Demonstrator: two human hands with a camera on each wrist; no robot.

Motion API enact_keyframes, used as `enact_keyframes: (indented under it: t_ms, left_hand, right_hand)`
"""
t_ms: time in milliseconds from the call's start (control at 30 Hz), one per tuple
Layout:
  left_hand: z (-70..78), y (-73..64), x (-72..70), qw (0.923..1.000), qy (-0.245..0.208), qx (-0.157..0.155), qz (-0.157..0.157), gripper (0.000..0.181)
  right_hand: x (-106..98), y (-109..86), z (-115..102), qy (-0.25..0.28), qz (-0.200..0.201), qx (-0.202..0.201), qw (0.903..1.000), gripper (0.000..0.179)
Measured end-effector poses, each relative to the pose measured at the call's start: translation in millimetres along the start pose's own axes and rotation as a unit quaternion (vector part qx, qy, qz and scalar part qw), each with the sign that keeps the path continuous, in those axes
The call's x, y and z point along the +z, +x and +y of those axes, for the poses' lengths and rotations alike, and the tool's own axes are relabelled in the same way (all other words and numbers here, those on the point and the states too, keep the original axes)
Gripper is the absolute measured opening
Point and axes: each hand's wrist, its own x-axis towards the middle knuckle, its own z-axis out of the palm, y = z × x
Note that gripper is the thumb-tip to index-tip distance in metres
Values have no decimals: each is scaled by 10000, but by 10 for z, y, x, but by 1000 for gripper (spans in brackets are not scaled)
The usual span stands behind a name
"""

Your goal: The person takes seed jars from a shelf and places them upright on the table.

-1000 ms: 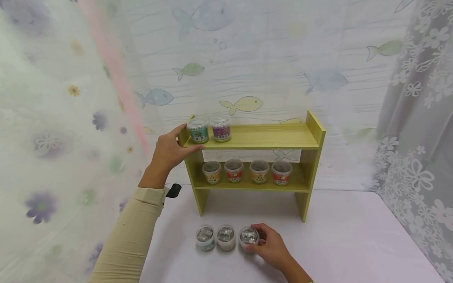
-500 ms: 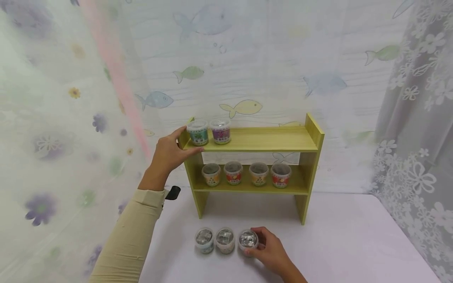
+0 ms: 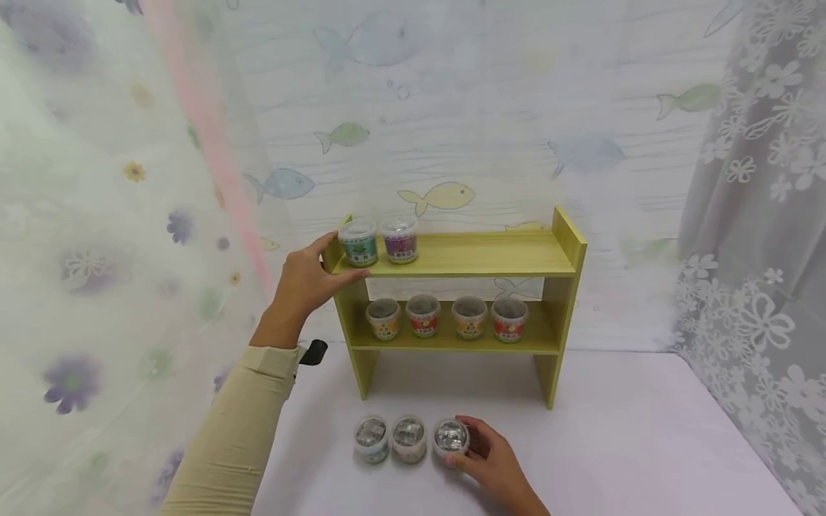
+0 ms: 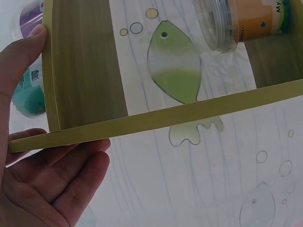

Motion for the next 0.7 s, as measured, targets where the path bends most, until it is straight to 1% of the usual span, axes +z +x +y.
enact_keyframes:
  t_ms: [100,300,433,600,700]
  left_hand:
    - [-7,-15,1,10000,-20,-24,-12,104]
    - [-10,-31,-8,10000,-30,2,-35,105]
    - [-4,-28,-20,10000,6,21,-28,105]
    - [13,-10,-16,9999,-83,-5,-61,105]
    - [17,-2,4,9999,-96,-53,-93,105]
  right_hand:
    - [-13,-12,22,52,-60,-49,10000,70]
    - [-6,-36,10,99,-145,15,9998,72]
    - [0,-37,-13,146,-168,-9,9998,73]
    - [-21,-29,-17,169,-163,-55,9997,74]
    - [-30,-33,-24,148,-123,52,9998,77]
